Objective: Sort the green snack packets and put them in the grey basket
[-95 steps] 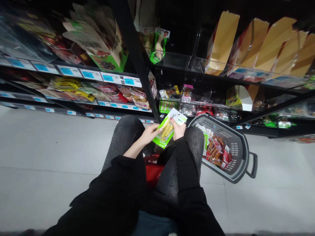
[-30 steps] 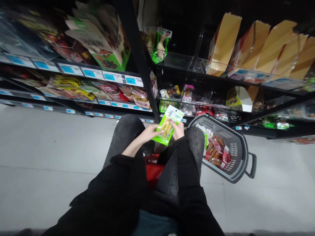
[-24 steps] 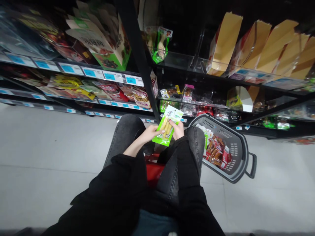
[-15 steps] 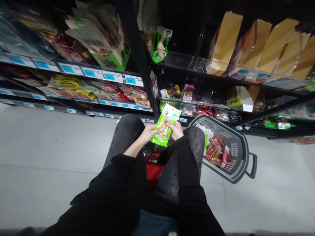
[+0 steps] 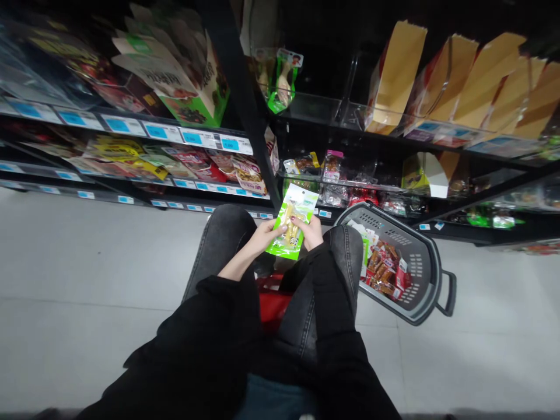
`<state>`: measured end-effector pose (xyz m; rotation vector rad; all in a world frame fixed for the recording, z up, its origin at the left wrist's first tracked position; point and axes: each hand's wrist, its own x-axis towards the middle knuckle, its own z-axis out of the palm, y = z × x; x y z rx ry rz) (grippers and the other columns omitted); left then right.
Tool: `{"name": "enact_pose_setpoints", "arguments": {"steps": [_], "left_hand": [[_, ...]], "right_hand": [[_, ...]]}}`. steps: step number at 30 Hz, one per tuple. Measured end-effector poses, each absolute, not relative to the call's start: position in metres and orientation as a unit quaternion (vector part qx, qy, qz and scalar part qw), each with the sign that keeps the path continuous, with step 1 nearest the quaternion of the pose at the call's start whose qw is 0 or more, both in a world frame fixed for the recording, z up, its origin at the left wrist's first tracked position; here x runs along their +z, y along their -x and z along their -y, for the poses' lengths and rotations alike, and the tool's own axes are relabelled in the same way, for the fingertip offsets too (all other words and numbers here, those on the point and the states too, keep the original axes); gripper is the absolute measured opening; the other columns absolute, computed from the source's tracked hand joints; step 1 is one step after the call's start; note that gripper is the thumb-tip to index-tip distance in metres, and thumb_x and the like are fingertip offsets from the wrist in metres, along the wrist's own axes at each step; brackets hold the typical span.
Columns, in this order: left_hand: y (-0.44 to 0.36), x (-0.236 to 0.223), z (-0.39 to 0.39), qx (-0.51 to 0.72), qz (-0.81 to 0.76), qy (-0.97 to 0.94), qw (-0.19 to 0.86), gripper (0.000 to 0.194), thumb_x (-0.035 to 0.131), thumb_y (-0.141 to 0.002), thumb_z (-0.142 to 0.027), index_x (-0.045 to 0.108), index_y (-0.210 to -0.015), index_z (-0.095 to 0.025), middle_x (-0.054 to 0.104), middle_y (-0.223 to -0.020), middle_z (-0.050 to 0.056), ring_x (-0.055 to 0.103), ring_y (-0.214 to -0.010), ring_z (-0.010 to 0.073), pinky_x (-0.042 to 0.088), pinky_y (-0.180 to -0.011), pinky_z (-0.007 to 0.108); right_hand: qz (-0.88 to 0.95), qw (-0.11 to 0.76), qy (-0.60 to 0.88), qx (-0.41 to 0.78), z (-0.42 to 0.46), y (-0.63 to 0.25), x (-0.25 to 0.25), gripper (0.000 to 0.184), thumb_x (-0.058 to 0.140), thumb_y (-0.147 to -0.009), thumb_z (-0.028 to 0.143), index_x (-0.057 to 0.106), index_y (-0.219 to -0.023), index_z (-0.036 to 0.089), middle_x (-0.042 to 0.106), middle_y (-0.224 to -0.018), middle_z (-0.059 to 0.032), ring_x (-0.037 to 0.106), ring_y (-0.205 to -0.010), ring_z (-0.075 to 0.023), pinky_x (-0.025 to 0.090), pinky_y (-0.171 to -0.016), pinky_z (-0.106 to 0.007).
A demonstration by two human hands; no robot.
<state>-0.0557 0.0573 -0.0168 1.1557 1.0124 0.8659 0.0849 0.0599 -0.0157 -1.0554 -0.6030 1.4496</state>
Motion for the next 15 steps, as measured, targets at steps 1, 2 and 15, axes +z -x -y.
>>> {"name": "enact_pose_setpoints", "arguments": {"steps": [1,2,15], "left_hand": [[0.0561,-0.0172,-0.0578,0.375,-0.440,-0.513,0.634,0.043,0.069,-0.062,-0.045,0.067,-0.088,-0.012,0.069,-0.080,0.004,0.062,-0.071,0.0186,0.047,-0.067,0.028],[0.0564,-0.0177,-0.0580,0.372,-0.438,-0.520,0.632,0.041,0.070,-0.062,-0.044,0.068,-0.088,-0.012,0.069,-0.080,0.004,0.062,-0.071,0.0186,0.047,-0.068,0.028],[0.0532,-0.0132,-0.0532,0.469,-0.480,-0.416,0.614,0.026,0.073,-0.055,-0.035,0.066,-0.060,-0.010,0.061,-0.054,0.000,0.053,-0.052,0.0130,0.042,-0.056,0.026]], "right_hand": [[0.258,0.589,0.456,0.616,-0.0598,-0.0843,-0.0153,0.030,0.077,-0.047,0.020,0.062,-0.073,0.017,0.071,-0.076,-0.0027,0.065,-0.084,-0.0214,0.052,-0.078,-0.035],[0.259,0.591,0.459,0.610,-0.0598,-0.0840,-0.0151,0.030,0.077,-0.047,0.021,0.062,-0.072,0.017,0.070,-0.075,-0.0027,0.065,-0.084,-0.0213,0.052,-0.077,-0.035],[0.309,0.522,0.452,0.654,-0.0580,-0.0756,-0.0172,0.032,0.077,-0.048,0.024,0.063,-0.076,0.017,0.069,-0.074,-0.0011,0.064,-0.073,-0.0179,0.052,-0.070,-0.032]]}}
